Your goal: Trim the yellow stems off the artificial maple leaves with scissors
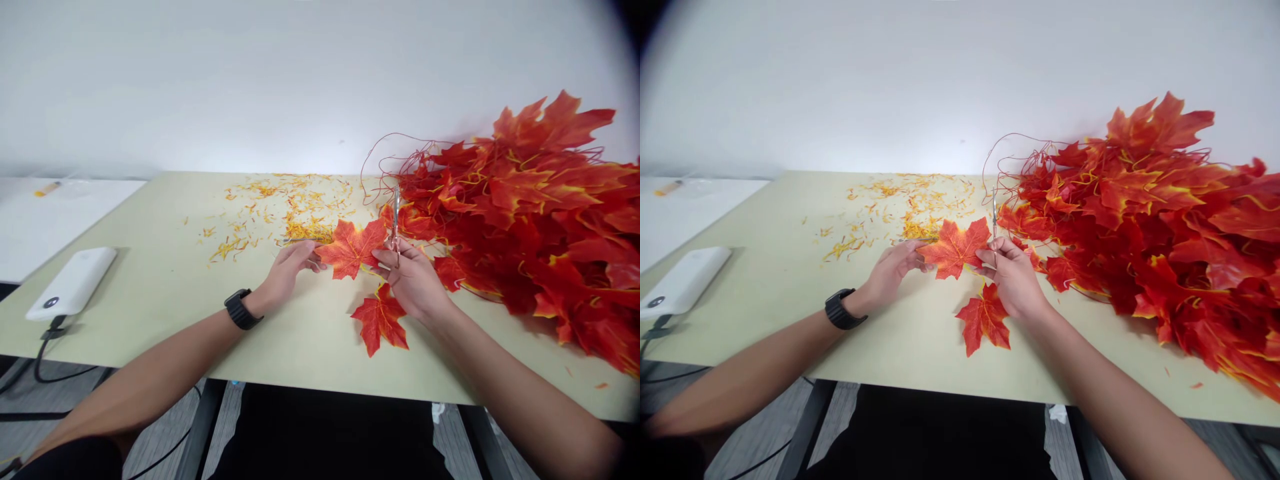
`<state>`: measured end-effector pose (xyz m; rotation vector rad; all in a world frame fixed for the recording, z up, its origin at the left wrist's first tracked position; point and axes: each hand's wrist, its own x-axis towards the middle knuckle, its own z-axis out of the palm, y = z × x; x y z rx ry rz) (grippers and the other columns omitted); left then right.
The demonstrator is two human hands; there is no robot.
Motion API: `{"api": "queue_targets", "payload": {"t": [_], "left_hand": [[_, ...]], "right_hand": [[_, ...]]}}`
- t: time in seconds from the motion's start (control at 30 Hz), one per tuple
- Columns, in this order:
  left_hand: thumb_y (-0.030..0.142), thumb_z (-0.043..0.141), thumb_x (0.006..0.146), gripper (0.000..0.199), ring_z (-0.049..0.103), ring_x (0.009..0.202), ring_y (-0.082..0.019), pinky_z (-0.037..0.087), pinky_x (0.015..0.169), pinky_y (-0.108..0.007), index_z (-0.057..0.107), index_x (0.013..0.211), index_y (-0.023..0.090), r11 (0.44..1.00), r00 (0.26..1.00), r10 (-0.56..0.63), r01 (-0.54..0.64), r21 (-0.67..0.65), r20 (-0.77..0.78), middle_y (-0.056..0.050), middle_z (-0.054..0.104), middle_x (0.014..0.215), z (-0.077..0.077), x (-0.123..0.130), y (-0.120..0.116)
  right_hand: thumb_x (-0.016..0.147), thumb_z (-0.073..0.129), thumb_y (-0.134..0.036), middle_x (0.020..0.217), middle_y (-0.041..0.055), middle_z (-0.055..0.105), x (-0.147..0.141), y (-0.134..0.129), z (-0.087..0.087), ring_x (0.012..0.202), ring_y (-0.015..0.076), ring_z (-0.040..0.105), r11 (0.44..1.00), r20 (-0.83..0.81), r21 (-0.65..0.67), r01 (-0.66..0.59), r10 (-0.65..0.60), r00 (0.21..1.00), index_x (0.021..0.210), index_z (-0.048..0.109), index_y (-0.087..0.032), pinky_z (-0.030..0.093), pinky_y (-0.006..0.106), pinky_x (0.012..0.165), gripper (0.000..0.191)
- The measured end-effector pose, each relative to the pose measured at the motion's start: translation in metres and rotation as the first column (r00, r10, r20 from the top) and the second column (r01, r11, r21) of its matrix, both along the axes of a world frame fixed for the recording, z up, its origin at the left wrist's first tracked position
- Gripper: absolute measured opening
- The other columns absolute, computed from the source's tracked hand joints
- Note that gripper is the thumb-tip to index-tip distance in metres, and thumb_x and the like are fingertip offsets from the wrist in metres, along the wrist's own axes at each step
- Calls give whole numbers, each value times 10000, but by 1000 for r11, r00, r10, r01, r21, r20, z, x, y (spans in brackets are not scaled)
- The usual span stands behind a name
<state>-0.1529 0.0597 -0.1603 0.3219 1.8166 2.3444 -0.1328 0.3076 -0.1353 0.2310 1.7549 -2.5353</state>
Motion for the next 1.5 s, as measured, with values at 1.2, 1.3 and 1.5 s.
{"api": "queue_targets", "payload": {"t": [1.2, 1.3, 1.5], "left_hand": [[612, 643, 1015, 515, 599, 663, -110, 478, 662, -265, 674, 754, 169, 930, 972, 24, -108, -352, -234, -51, 726, 741, 7, 1, 1], [488, 694, 993, 312, 675, 741, -122, 486, 671, -250, 712, 925, 183, 912, 962, 0, -111, -394, -272, -43, 770, 837, 4, 2, 1], [373, 675, 958, 194, 738, 807, -132, 505, 699, -238, 708, 1024, 193, 886, 960, -30, -104, -451, -279, -30, 783, 864, 0, 2, 2]], "right_hand": [[635, 948, -282, 833, -28, 561, -1, 1, 8, 783, 126, 567, 996, -8, 44, 82, -82, 997, 792, 512, -223, 494, 267, 679, 466], [641, 950, -267, 803, -40, 502, -1, 2, 11, 728, 104, 503, 997, -44, 10, 81, -80, 996, 786, 505, -219, 463, 241, 622, 471], [584, 998, -224, 804, -44, 564, -2, 3, 12, 763, 87, 569, 985, -55, -110, 134, -141, 988, 779, 537, -209, 516, 188, 604, 500]]}}
